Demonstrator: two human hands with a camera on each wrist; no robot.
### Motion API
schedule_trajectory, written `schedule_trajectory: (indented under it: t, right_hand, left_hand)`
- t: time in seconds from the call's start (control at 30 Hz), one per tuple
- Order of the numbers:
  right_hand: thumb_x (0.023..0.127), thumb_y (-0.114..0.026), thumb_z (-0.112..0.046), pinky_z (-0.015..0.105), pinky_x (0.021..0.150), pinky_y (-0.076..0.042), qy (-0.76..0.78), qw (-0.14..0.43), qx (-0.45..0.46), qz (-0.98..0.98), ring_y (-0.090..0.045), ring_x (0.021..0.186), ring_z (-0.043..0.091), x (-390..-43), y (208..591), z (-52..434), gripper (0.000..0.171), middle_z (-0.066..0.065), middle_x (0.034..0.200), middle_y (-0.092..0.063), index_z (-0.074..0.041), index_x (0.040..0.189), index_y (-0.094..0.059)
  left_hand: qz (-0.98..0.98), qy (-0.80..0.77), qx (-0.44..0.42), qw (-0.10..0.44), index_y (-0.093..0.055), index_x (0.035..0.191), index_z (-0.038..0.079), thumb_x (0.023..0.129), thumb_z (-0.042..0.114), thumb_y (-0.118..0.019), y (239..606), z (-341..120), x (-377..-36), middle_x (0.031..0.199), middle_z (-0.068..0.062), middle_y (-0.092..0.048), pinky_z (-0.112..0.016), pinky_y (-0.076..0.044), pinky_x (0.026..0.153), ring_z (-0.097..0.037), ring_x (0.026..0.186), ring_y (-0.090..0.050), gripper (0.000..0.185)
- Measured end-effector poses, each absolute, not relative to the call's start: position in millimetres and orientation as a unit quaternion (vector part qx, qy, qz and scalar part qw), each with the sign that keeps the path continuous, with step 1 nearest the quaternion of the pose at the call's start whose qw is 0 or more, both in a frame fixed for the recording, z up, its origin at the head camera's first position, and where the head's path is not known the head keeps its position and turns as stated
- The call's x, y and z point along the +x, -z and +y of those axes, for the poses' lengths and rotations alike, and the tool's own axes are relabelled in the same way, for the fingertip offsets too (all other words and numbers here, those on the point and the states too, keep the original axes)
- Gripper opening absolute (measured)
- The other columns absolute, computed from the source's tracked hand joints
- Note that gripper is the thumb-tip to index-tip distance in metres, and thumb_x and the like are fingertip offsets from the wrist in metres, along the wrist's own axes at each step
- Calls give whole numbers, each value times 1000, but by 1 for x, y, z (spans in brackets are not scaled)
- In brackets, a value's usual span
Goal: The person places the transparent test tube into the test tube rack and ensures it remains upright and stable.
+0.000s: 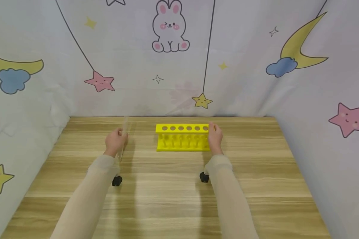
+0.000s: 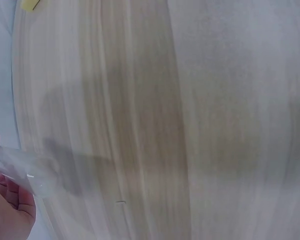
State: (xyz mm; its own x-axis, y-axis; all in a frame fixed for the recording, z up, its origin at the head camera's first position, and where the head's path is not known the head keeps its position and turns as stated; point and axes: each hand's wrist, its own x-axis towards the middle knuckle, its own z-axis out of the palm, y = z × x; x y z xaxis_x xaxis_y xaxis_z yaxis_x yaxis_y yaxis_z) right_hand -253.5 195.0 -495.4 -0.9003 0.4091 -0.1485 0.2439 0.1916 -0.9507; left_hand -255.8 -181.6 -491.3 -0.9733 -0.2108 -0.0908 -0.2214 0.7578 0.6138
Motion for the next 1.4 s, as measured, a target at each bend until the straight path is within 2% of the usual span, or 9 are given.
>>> schedule_trajectory:
  t: [0.17, 0.4, 0.8, 1.07, 1.4]
  right_hand:
    - [90, -36, -47, 23, 53, -28, -596, 66, -214, -771, -29, 54, 11, -252, 494, 195, 37, -1, 63, -30, -14, 75, -41]
    - [92, -37, -42, 23, 52, -29, -596, 64, -217, -771, -29, 54, 11, -253, 495, 194, 33, 0, 63, -31, -13, 79, -44]
    - [92, -36, -43, 23, 52, -29, -594, 66, -216, -772, -29, 54, 10, -252, 495, 194, 36, 0, 65, -32, -9, 87, -48]
    - [92, -36, -43, 22, 52, -29, -594, 64, -218, -771, -30, 55, 10, -253, 495, 194, 36, 0, 66, -32, -10, 87, -48]
    - [92, -37, -42, 24, 57, -31, -593, 67, -223, -771, -32, 62, 13, -252, 493, 192, 36, 1, 69, -34, -8, 89, -49]
  left_hand:
    - [934, -339, -111, 5, -46, 124, 0, 86, 23, -49, 487, -183, -256, 109, -17, -59, -41, -46, 81, -30, 93, -58, 44]
    - [926, -359, -113, -22, -51, 119, 3, 83, 22, -52, 482, -183, -259, 101, -12, -59, -38, -42, 78, -27, 88, -56, 41]
    - [915, -387, -110, -26, -47, 121, 4, 80, 24, -49, 464, -184, -261, 107, -12, -55, -42, -40, 84, -29, 95, -54, 46]
    - [906, -410, -103, -35, -46, 121, 5, 82, 23, -51, 456, -183, -259, 106, -13, -53, -40, -41, 80, -28, 92, -53, 44]
    - [900, -423, -75, -73, -47, 115, 2, 81, 22, -55, 449, -179, -261, 101, -13, -54, -39, -45, 77, -28, 91, -57, 40]
